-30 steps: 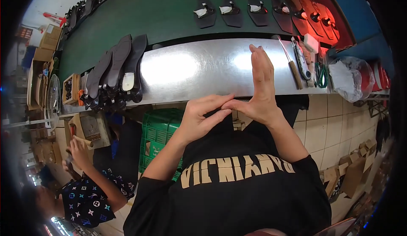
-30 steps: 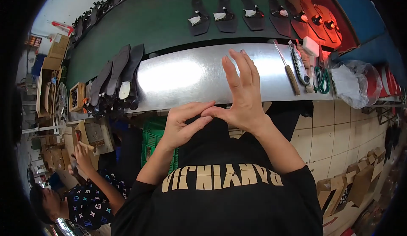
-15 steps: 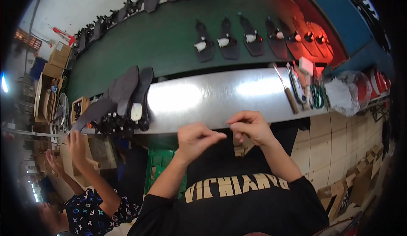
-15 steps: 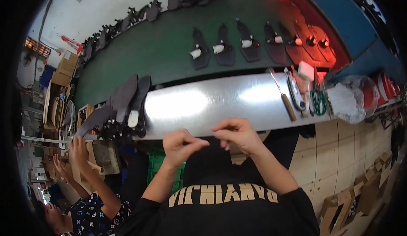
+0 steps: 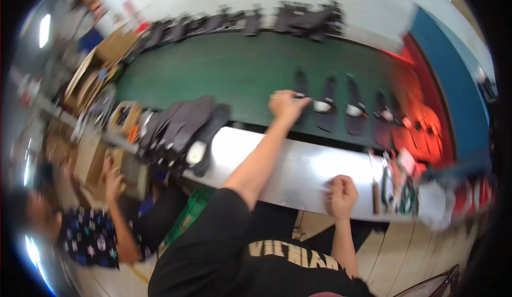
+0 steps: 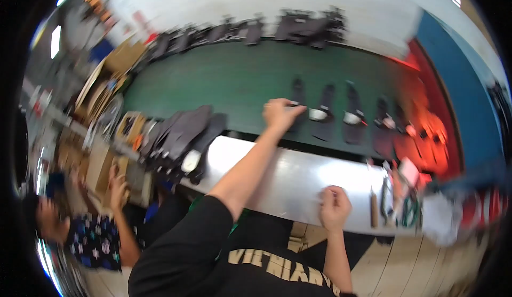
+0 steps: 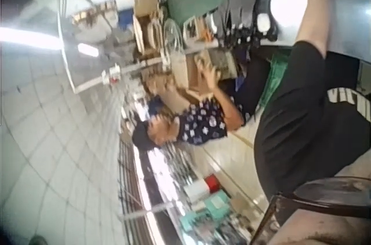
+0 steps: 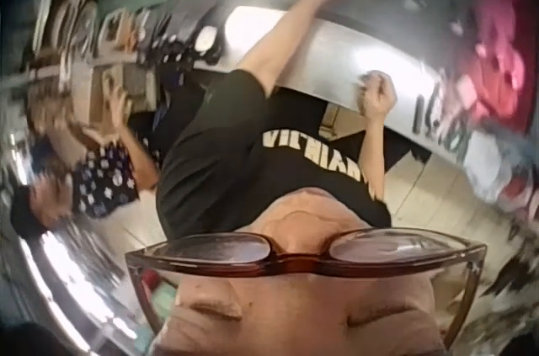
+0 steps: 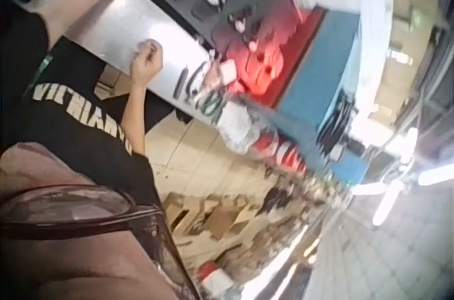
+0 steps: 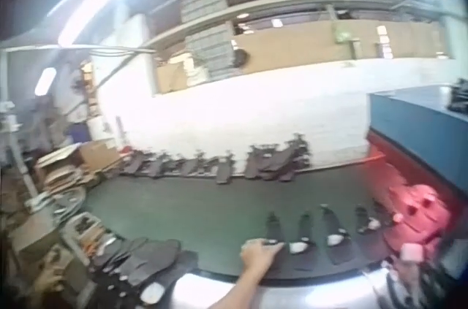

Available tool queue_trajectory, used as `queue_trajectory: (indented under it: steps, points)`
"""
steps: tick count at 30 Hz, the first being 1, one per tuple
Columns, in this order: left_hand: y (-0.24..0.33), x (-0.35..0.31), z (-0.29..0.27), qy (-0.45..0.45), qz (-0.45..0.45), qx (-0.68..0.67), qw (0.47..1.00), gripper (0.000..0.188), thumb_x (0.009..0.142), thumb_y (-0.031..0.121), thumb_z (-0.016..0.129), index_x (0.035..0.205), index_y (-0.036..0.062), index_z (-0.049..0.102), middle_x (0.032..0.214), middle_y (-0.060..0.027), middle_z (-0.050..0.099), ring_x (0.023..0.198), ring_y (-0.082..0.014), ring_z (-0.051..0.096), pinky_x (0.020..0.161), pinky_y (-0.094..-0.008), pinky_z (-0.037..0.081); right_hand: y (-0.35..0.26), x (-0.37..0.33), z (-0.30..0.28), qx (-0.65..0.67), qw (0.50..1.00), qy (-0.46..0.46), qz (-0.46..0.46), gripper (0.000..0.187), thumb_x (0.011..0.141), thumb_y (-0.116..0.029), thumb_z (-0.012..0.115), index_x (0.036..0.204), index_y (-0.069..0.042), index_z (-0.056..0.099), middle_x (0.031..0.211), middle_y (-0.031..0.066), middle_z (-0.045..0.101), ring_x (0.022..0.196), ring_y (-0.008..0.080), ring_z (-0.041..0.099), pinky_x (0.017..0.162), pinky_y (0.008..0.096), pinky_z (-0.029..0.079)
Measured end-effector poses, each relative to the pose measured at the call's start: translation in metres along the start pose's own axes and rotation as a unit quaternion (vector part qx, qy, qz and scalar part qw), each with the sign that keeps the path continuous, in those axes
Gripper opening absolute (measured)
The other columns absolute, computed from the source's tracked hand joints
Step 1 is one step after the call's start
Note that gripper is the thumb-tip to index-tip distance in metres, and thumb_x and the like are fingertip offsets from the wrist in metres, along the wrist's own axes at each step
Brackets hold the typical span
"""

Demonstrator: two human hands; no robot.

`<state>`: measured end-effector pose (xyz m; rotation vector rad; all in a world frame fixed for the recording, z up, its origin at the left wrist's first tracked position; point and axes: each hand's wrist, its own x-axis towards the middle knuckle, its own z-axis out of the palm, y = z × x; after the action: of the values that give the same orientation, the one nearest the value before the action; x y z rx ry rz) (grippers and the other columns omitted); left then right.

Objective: Processing shoe soles and components on a factory assembly line.

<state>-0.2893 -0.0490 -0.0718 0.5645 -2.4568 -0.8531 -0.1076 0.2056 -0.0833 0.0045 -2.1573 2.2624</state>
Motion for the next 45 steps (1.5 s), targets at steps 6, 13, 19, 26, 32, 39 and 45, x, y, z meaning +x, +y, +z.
queue_trajectory:
  steps: [6, 13, 19, 26, 32, 39, 45]
  points:
    - [0.005, 0.017, 0.042, 0.089, 0.013, -0.162, 0.983, 0.031, 0.065, 0.03, 0.074, 0.083, 0.0049, 0.073, 0.099, -0.0073, 0.07, 0.098, -0.0325, 0.061, 0.089, -0.0457, 0.046, 0.037, 0.009, -0.032, -0.013, 0.977, -0.013, -0.214, 0.017, 0.086, 0.009, 0.041, 0.088, 0.002, 0.057, 0.106, 0.0155, 0.058, 0.071, 0.0136, 0.058, 0.064, 0.0231, 0.049]
    - [-0.014, -0.007, 0.049, 0.016, 0.028, 0.021, 0.999, 0.032, 0.075, 0.027, 0.073, 0.103, 0.012, 0.069, 0.131, -0.0236, 0.049, 0.131, -0.0454, 0.037, 0.111, -0.0621, 0.021, 0.006, 0.001, -0.009, 0.054, 0.992, -0.044, -0.109, 0.02, 0.097, -0.004, 0.033, 0.088, 0.001, 0.05, 0.106, 0.0161, 0.058, 0.071, 0.012, 0.056, 0.063, 0.0245, 0.051]
    - [-0.005, -0.004, 0.032, 0.035, 0.043, -0.128, 0.99, 0.032, 0.07, 0.007, 0.072, 0.102, 0.0119, 0.067, 0.119, -0.0158, 0.05, 0.11, -0.0388, 0.055, 0.098, -0.0498, 0.042, 0.014, 0.004, -0.01, -0.057, 0.994, -0.033, -0.09, 0.025, 0.104, -0.014, 0.036, 0.091, -0.001, 0.052, 0.091, 0.0081, 0.059, 0.063, 0.0089, 0.051, 0.06, 0.022, 0.048]
    - [0.012, -0.036, -0.063, 0.049, 0.065, -0.423, 0.902, 0.028, 0.075, 0.005, 0.075, 0.101, 0.0023, 0.066, 0.106, -0.0066, 0.064, 0.09, -0.0171, 0.064, 0.078, -0.031, 0.051, 0.032, 0.015, -0.035, -0.096, 0.988, -0.115, -0.035, 0.039, 0.104, -0.033, 0.044, 0.083, -0.002, 0.053, 0.107, 0.0125, 0.063, 0.076, 0.0134, 0.06, 0.072, 0.0289, 0.053]
    - [0.027, -0.173, -0.168, -0.311, -0.066, -0.625, 0.713, 0.039, 0.078, 0.004, 0.079, 0.115, -0.0002, 0.068, 0.097, -0.0071, 0.072, 0.085, -0.0101, 0.066, 0.077, -0.025, 0.053, -0.04, 0.003, 0.002, 0.338, 0.902, -0.268, 0.022, 0.095, 0.08, -0.066, 0.064, 0.141, 0.001, 0.037, 0.155, 0.0201, 0.027, 0.141, 0.0387, 0.03, 0.117, 0.0462, 0.028]
    - [0.03, -0.232, -0.18, -0.366, -0.118, -0.631, 0.673, 0.038, 0.081, 0.002, 0.075, 0.119, 0.0003, 0.067, 0.11, -0.0069, 0.069, 0.089, -0.0087, 0.065, 0.078, -0.024, 0.053, -0.085, -0.023, -0.002, 0.491, 0.826, -0.277, -0.001, 0.051, 0.09, -0.023, 0.066, 0.127, 0.0, 0.04, 0.101, 0.0077, 0.044, 0.091, 0.0187, 0.047, 0.11, 0.0406, 0.037]
    - [0.009, -0.234, -0.19, -0.325, -0.181, -0.613, 0.697, 0.026, 0.097, 0.013, 0.055, 0.121, 0.0076, 0.063, 0.114, -0.0038, 0.065, 0.099, -0.0144, 0.064, 0.081, -0.0326, 0.058, -0.105, -0.048, -0.027, 0.08, 0.984, -0.153, -0.051, 0.032, 0.071, 0.002, 0.063, 0.099, -0.006, 0.05, 0.098, 0.0067, 0.05, 0.084, 0.016, 0.047, 0.076, 0.027, 0.041]
